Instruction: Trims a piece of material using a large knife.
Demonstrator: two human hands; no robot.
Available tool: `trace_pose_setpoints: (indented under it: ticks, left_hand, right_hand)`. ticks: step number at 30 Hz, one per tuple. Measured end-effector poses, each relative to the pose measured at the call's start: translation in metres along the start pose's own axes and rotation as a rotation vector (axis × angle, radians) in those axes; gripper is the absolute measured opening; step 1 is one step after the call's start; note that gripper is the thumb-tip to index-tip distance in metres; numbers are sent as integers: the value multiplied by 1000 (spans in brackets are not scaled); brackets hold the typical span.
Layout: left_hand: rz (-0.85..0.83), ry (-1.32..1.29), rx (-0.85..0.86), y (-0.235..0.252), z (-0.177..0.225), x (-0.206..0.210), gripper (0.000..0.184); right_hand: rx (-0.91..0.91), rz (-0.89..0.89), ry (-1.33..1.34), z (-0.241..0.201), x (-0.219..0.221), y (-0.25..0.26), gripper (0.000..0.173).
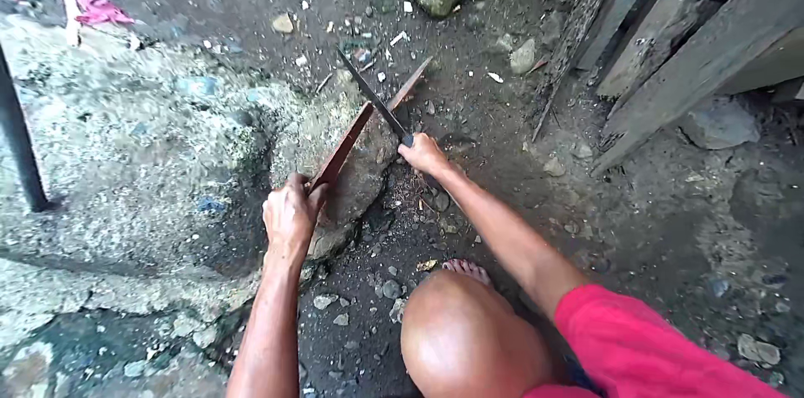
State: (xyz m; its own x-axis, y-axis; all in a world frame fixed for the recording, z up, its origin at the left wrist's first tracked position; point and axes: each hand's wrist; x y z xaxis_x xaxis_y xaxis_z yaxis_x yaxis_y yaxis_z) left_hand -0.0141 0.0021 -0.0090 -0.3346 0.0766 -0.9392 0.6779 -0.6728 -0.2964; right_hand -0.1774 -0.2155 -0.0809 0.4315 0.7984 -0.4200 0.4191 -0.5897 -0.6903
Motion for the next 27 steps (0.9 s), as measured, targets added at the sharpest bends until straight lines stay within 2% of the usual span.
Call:
trace_pose_setpoints:
  ticks: [7, 10, 14, 16, 19, 22, 25, 27]
  left_hand:
    - [-48, 0, -64, -9, -5, -8, 35]
    - [50, -89, -60, -8, -18, -10, 32]
    - [116, -193, -111, 5, -34, -14, 40]
    - [141, -198, -160, 16, -40, -9, 43]
    - [196, -53, -203, 26, -45, 4, 50]
    - [305, 40, -114, 26, -46, 20, 64]
    - [373, 16, 126, 17, -26, 31, 57]
    - [357, -26, 293, 14, -3, 37, 50]
  right_hand:
    - [19, -16, 8, 1, 1, 0, 40]
    - [10, -56, 188, 3, -6, 5, 35]
    - [-64, -91, 370, 7, -24, -6, 29]
    - [-128, -56, 322, 14, -31, -11, 30]
    - [-200, -30, 226, 33, -39, -18, 32]
    - [-208, -48, 235, 57, -41, -27, 32]
    - [-221, -63, 371, 77, -41, -43, 26]
    - [-261, -17, 436, 89, -42, -52, 25]
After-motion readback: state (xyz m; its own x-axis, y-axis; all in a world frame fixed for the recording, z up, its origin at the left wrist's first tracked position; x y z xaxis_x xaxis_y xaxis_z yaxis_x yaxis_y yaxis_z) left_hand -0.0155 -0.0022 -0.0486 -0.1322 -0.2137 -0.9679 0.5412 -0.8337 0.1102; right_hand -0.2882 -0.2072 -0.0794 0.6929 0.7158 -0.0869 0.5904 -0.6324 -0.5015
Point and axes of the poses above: each hand's wrist, its own y-axis towards the middle knuckle, its own x-axis out of the palm, z = x × y, and after that the axes turned 4 degrees about y, right-handed
